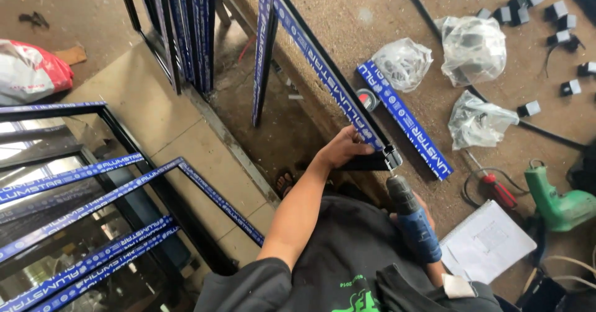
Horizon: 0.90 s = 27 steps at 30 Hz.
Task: Assembling aluminum window frames using a power drill and screws at a workbench.
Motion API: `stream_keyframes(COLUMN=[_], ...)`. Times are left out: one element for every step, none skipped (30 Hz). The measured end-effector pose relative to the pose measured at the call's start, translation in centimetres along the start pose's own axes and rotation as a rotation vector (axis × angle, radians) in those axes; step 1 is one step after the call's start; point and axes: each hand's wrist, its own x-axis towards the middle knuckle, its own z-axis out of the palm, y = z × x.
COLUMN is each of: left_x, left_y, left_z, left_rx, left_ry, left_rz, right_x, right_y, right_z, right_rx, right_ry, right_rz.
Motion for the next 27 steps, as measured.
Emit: stream_keyframes(left_x=[-0.1, -0.3, -0.5, -0.4, -0.8, -1.4, -1.9, -1.2, -0.6, 0.1, 0.0, 0.1, 0.2, 0.3, 0.3, 0.2, 0.3, 0.6, 1.0, 0.9, 0.7, 0.5, 0.5, 0.7, 0.7, 0.8, 0.9], left_y=[0.4, 0.7, 1.0, 1.4, 2.0, 2.7, 3.4, 2.6, 1.9, 0.9, 1.1, 1.4, 1.6, 0.6, -0.5, -1.5, -1.0, -0.4, 0.3, 0.1, -0.1, -0.3, -0.2, -0.2, -0.1, -0.1, -0.2], left_z=[0.3, 0.6, 0.9, 1.1, 2.8, 4.6, 6.3, 6.1, 5.9, 5.7, 7.2, 8.7, 10.2, 7.9, 5.6, 3.3, 4.8, 6.3, 7.7, 7.7, 7.7, 7.7, 8.1, 8.6, 9.0, 9.0, 9.1], left_rx=[0.001, 0.004, 0.012, 0.024, 0.03, 0.072, 0.115, 0.126, 0.197, 0.268, 0.278, 0.379, 0.481, 0.492, 0.418, 0.345, 0.357, 0.31, 0.263, 0.272, 0.27, 0.265, 0.271, 0.281, 0.292, 0.293, 0.293], left_ry=[0.029, 0.033, 0.052, 0.07, 0.073, 0.236, 0.399, 0.405, 0.563, 0.717, 0.721, 0.847, 0.972, 0.971, 1.009, 1.043, 1.04, 1.051, 1.062, 1.061, 1.054, 1.049, 1.05, 1.058, 1.066, 1.064, 1.065], left_rz=[-0.022, -0.024, -0.048, -0.069, -0.069, -0.015, 0.04, 0.033, -0.005, -0.041, -0.046, 0.014, 0.077, 0.066, 0.114, 0.157, 0.143, 0.163, 0.183, 0.176, 0.19, 0.207, 0.201, 0.204, 0.207, 0.215, 0.212], right_x=[0.6, 0.8, 1.0, 1.5, 2.1, 2.3, 2.5, 2.8, 3.1, 3.4, 3.4, 3.5, 3.6, 2.7, 1.8, 0.6, -0.7, -1.7, -2.7, -2.3, -1.8, -1.3, -1.4, -1.2, -1.1, -1.0, -1.0], right_y=[-1.0, -2.1, -3.3, -4.3, -5.1, -6.0, -6.9, -7.8, -8.7, -9.5, -10.2, -11.1, -11.9, -9.1, -6.4, -3.7, -1.1, 1.4, 3.9, 3.7, 3.4, 3.3, 3.3, 3.4, 3.4, 3.1, 2.8], right_z=[0.1, 0.3, 0.4, 0.6, 0.6, 0.7, 0.7, 0.7, 0.6, 0.5, 0.2, 0.0, -0.2, -0.2, -0.1, 0.1, 0.1, 0.2, 0.5, 0.0, -0.3, -0.8, -1.0, -1.3, -1.5, -1.7, -1.9], right_rx=[-0.038, -0.034, -0.097, -0.157, -0.152, -0.208, -0.265, -0.254, -0.31, -0.368, -0.359, -0.414, -0.469, -0.457, -0.295, -0.133, -0.121, 0.106, 0.326, 0.332, 0.179, 0.021, 0.025, 0.008, -0.009, -0.007, 0.019], right_ry=[-0.037, -0.039, -0.102, -0.165, -0.168, -0.23, -0.293, -0.299, -0.367, -0.433, -0.438, -0.501, -0.565, -0.568, -0.54, -0.495, -0.491, -0.397, -0.279, -0.273, -0.235, -0.199, -0.198, -0.201, -0.205, -0.203, -0.211], right_rz=[0.057, 0.059, 0.159, 0.255, 0.254, 0.356, 0.457, 0.463, 0.565, 0.665, 0.669, 0.767, 0.864, 0.874, 0.624, 0.378, 0.392, 0.011, -0.367, -0.36, -0.473, -0.584, -0.578, -0.582, -0.586, -0.593, -0.576])
